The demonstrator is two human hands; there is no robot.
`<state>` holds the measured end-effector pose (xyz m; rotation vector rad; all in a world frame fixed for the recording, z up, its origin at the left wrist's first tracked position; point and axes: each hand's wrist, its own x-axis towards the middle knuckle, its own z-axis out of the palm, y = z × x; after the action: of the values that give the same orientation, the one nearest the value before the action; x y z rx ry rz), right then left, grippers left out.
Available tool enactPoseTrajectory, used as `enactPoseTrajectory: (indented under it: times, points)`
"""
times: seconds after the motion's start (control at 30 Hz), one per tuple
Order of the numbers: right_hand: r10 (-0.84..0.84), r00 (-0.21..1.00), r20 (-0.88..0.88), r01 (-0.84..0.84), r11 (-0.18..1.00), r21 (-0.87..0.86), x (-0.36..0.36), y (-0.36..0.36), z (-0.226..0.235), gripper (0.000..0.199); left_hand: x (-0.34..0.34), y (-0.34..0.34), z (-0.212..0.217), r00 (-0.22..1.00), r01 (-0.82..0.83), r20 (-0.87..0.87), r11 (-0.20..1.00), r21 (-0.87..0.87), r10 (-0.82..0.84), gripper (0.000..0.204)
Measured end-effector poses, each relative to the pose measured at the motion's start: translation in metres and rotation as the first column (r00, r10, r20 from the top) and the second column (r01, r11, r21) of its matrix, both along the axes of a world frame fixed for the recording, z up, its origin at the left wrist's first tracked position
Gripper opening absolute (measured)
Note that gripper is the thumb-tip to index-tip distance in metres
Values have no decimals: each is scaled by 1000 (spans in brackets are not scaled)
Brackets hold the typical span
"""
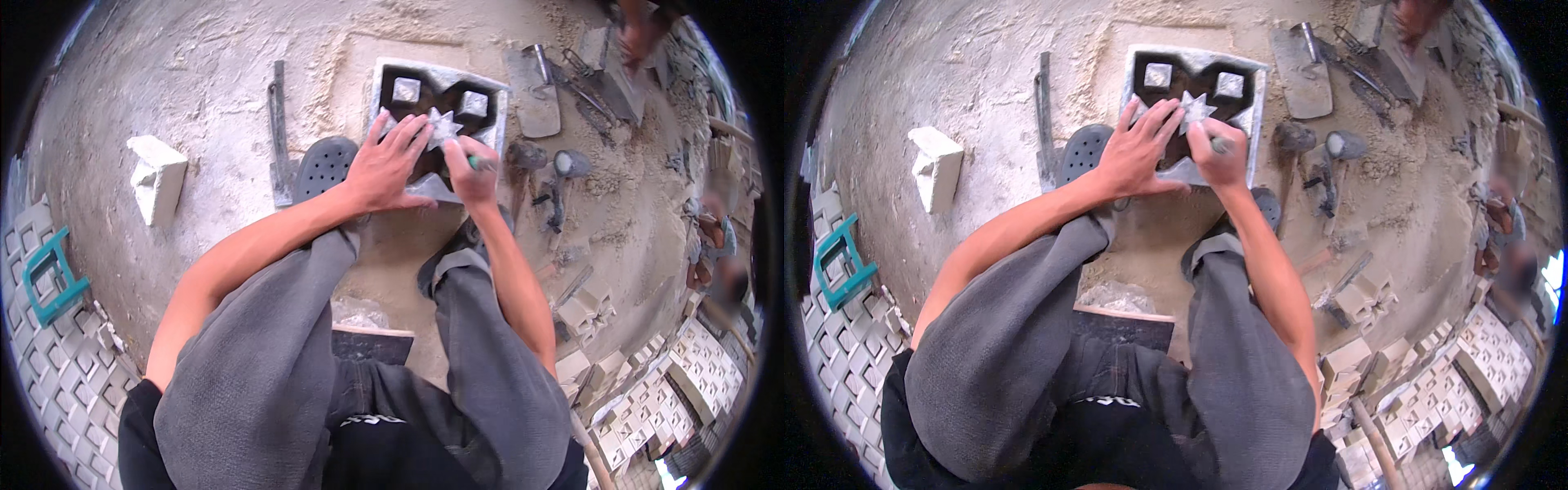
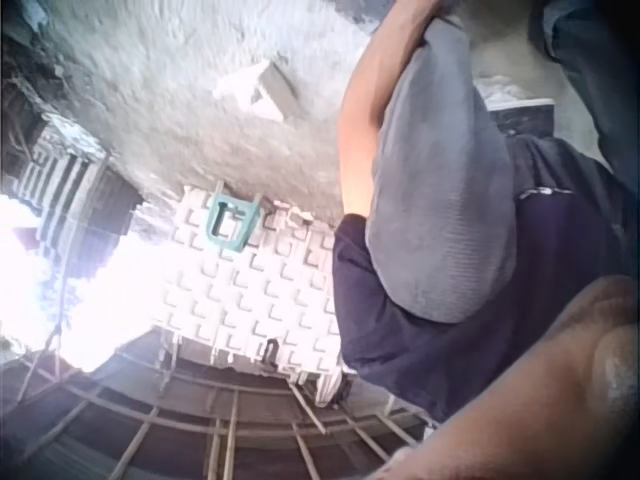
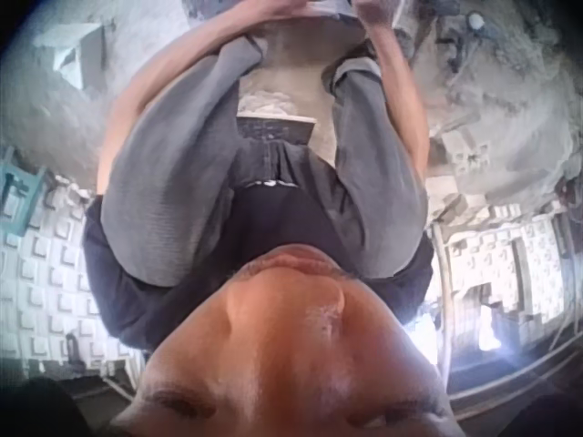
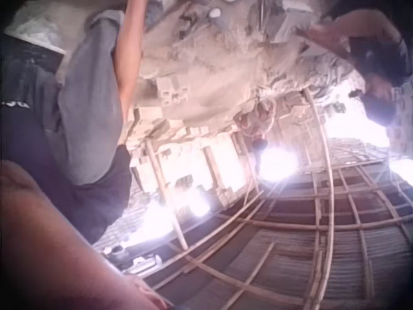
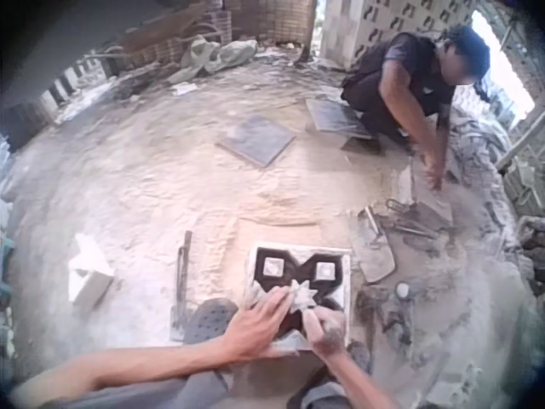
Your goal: The person uses a trowel to fill a star-patterned mold with concrete mixture, levels the surface with a tool, and luego removes the casted block from the mold by hand.
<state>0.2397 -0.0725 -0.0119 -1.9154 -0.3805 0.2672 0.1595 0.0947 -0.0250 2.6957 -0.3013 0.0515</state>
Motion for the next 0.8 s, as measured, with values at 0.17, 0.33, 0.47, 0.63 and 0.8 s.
enactPoseTrajectory:
  times: [0.17,0.33,0.47,0.63,0.8]
  points:
    - [-14,1000,-14,16,991,133,-8,18,47,29,-5,5,-1,999,-15,-33,1000,11,15,121]
    - [53,998,33,-54,998,32,-4,3,-3,26,-3,3,1,1000,-4,-20,1000,20,5,118]
    - [26,997,76,-33,996,88,-4,16,13,28,-2,0,-3,1000,3,-1,1000,12,-3,115]
    - [53,996,77,-61,993,98,-11,4,8,30,0,1,0,1000,6,6,999,38,-7,115]
    - [18,998,62,-25,993,119,-4,13,14,27,1,0,2,1000,2,-30,998,64,0,118]
